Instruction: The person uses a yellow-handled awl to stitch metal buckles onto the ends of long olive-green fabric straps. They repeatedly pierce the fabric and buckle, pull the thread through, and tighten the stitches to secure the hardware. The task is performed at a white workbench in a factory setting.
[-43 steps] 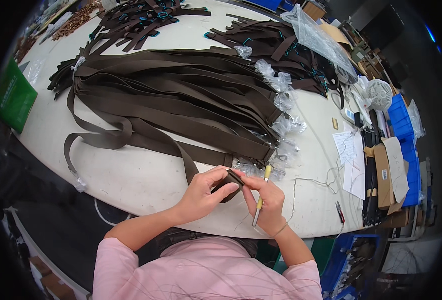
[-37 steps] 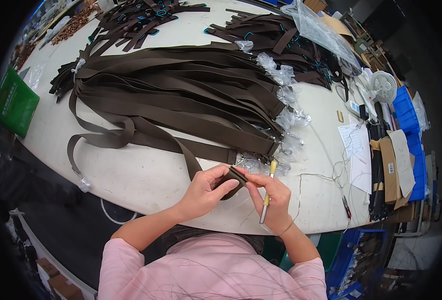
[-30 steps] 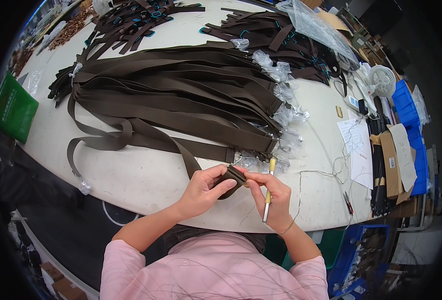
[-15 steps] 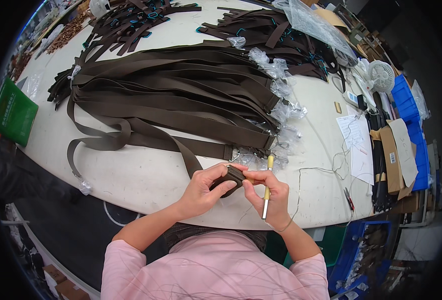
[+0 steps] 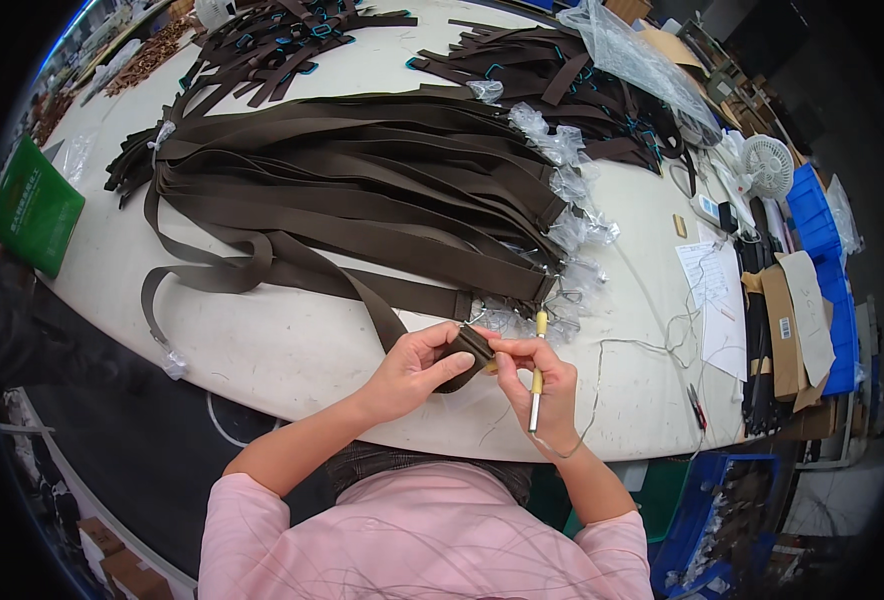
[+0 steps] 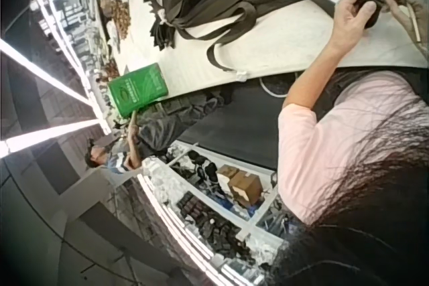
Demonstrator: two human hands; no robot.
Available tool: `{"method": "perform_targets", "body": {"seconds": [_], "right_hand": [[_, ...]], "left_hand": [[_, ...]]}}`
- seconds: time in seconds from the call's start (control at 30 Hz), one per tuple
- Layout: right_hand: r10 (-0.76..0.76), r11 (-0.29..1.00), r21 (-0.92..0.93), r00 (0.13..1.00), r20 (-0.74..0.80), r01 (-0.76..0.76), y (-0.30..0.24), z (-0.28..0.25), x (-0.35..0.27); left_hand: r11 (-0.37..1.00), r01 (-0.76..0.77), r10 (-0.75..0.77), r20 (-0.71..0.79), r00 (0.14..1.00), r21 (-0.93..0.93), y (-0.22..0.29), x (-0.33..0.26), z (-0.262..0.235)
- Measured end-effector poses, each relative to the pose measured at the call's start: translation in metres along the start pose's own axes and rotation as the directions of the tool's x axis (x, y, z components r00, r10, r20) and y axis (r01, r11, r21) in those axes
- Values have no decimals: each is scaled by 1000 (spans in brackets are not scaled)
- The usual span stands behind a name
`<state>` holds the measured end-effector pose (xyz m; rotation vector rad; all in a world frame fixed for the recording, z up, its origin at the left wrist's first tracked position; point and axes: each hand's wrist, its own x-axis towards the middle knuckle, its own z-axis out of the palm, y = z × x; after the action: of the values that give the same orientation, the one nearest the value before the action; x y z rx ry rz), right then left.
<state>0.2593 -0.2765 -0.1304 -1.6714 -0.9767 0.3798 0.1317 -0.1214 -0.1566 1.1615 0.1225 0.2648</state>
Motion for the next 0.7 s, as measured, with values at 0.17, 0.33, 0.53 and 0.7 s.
{"method": "perform_targets", "body": {"seconds": [0.17, 0.33, 0.53, 0.7], "right_hand": [[-12, 999, -30, 1000, 4, 12, 2, 0, -2], [-29, 999, -20, 1000, -5, 29, 6, 0, -3], [-85, 993, -85, 996, -10, 84, 3, -2, -5], [-119, 987, -108, 993, -19, 116, 2, -2, -7]], "left_hand": [[1000, 11, -11, 4, 1000, -25, 3, 1, 2], [1000, -15, 16, 42, 999, -12, 0, 1, -2], [1000, -25, 25, 50, 998, -3, -1, 0, -1], [999, -36, 34, 55, 998, 20, -1, 0, 0]]}}
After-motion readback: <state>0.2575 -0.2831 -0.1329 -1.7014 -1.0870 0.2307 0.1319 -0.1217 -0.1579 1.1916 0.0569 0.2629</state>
